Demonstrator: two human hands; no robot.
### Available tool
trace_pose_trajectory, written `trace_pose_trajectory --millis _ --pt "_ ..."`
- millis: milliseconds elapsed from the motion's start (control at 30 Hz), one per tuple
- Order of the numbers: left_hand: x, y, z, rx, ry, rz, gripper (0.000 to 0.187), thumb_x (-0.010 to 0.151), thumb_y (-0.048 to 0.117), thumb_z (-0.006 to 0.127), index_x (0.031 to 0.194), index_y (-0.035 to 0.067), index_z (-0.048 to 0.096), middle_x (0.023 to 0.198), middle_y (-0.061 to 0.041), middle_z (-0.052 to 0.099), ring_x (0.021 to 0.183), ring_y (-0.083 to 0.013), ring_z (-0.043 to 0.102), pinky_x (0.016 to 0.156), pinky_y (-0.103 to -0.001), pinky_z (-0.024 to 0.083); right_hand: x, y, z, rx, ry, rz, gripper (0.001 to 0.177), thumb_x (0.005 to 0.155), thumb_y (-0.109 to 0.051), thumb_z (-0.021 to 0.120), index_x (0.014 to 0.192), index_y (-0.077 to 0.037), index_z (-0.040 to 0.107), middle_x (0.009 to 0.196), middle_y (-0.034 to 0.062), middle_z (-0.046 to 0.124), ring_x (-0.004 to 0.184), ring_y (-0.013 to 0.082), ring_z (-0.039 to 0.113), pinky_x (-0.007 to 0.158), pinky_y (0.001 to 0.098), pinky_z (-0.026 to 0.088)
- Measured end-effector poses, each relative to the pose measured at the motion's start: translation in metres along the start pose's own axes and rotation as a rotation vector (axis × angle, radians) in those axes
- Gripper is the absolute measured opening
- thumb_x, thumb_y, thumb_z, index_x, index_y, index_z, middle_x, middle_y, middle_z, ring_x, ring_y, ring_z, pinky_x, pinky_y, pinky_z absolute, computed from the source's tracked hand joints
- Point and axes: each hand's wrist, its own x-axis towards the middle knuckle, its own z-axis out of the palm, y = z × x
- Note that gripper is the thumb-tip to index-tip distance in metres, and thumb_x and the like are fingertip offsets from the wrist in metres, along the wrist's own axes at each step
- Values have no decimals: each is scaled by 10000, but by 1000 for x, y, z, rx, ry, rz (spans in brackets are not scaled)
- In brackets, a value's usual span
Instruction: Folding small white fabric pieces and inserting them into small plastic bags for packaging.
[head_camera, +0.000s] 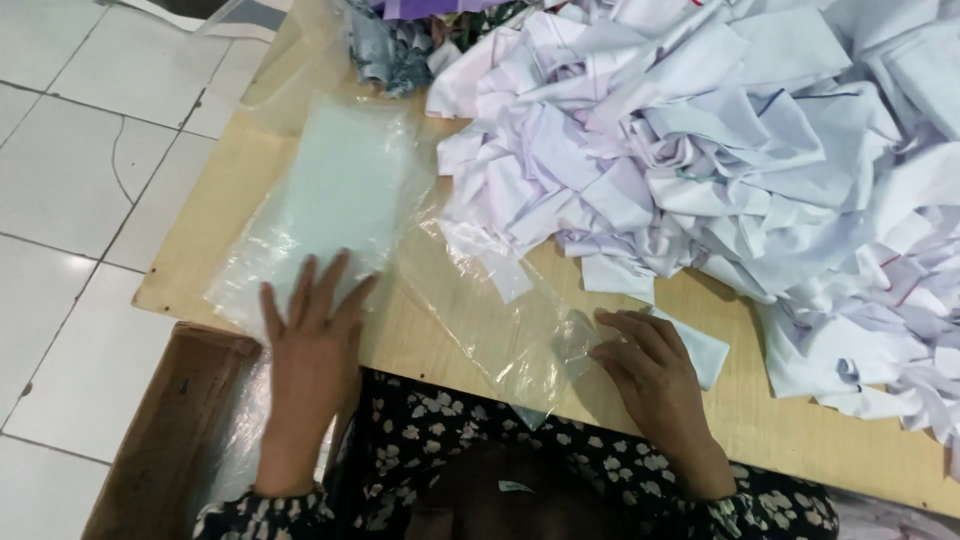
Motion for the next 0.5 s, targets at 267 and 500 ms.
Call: trace_pose_trajectory --millis 267,500 --pt "6 52 3 -118 44 264 562 960 357 666 1468 182 501 1612 -134 420 1519 -382 342 1235 -700 199 -24 19 -37 -163 56 246 333 995 -149 613 1319 -75 609 1356 128 619 1230 342 544 1056 490 431" --pt "6 114 30 -276 -231 657 772 943 581 648 1566 196 404 1702 -65 228 1576 -361 145 1236 -595 151 -48 45 -46 -256 -117 553 475 975 -186 606 1415 -12 572 1155 177 587 1092 395 507 977 516 437"
